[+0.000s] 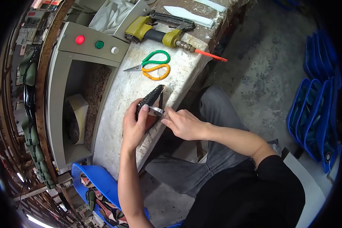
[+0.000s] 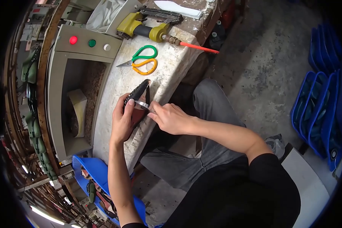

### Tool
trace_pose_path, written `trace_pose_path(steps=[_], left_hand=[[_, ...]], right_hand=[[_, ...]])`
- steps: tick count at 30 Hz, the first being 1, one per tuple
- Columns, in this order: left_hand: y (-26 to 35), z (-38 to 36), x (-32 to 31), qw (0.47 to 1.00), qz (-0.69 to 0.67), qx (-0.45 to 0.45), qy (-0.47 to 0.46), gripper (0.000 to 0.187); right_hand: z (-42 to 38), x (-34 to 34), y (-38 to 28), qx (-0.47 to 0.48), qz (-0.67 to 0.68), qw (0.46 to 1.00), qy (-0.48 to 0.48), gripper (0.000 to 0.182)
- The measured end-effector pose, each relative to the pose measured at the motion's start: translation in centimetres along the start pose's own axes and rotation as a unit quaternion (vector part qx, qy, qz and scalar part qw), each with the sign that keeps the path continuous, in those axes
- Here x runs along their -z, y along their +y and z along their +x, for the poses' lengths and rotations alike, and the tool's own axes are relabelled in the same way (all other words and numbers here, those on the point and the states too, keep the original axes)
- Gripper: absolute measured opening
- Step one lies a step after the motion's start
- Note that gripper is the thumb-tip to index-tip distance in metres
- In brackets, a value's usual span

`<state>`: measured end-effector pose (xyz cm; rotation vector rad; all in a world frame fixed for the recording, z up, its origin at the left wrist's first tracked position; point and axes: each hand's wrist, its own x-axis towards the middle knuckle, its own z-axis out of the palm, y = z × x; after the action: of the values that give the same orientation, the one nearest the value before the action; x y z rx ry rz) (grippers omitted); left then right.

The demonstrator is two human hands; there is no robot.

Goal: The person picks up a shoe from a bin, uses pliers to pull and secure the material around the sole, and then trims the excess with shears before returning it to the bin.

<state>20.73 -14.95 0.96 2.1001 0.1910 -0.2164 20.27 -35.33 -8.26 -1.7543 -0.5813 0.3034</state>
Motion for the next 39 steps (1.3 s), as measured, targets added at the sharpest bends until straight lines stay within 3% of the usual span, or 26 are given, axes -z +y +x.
trace_pose_path(steps=[4,9,11,13,15,16,18,24,28,34,36,38,39], left_hand=[[-0.4,-0.4,-0.6,0.988,0.144,-0.037,0.034,0.038],[-1.2,-0.3,-2.5,0.929,0.302,-0.148,0.155,0.045],[0.0,-0.6,-1.7,0.943,0.275,-0.149,0.115,0.050],[0.5,-1.0,-1.1,0.955,0.246,-0.147,0.078,0.055],[-0.1,-1.0,-0.8,0.957,0.238,-0.143,0.080,0.057],[-0.4,-0.8,-0.8,0.959,0.232,-0.140,0.082,0.059],[-0.8,-0.5,-0.7,0.962,0.220,-0.136,0.086,0.062],[-1.3,-0.9,-0.9,0.958,0.229,-0.150,0.086,0.062],[-1.2,-0.6,-0.7,0.958,0.219,-0.159,0.094,0.062],[-0.5,-0.4,-0.1,0.976,0.190,-0.084,0.057,0.066],[-2.0,-0.8,0.9,0.995,0.052,-0.081,0.015,0.062],[-3.2,-0.9,1.6,0.993,-0.085,-0.073,-0.030,0.059],[-3.2,-0.9,1.7,0.994,-0.080,-0.069,-0.035,0.059]], right_hand=[[-1.4,1.9,-1.1,-0.054,0.100,0.992,-0.053,0.020],[-4.1,4.1,-3.5,-0.163,0.196,0.966,-0.054,0.019],[-3.7,2.6,-4.3,-0.024,0.146,0.986,0.079,0.015],[-2.9,0.9,-4.8,0.119,0.091,0.968,0.201,0.013],[-1.0,-0.8,-2.7,0.229,0.014,0.947,0.223,0.024],[0.3,-1.6,-1.7,0.230,0.011,0.947,0.222,0.024],[2.3,-2.9,-0.3,0.068,-0.139,0.978,0.140,0.029],[0.8,-2.8,-1.7,0.212,-0.046,0.935,0.281,0.020],[1.1,-2.7,-2.2,0.092,0.034,0.963,0.251,0.018],[2.2,-2.2,-0.9,0.079,0.003,0.978,0.192,0.015],[-0.2,-0.9,-1.8,-0.009,0.149,0.984,0.092,0.015],[-2.0,-0.4,-2.2,-0.096,0.294,0.951,-0.009,0.016],[-2.2,-1.0,-2.0,-0.098,0.301,0.949,-0.005,0.016]])
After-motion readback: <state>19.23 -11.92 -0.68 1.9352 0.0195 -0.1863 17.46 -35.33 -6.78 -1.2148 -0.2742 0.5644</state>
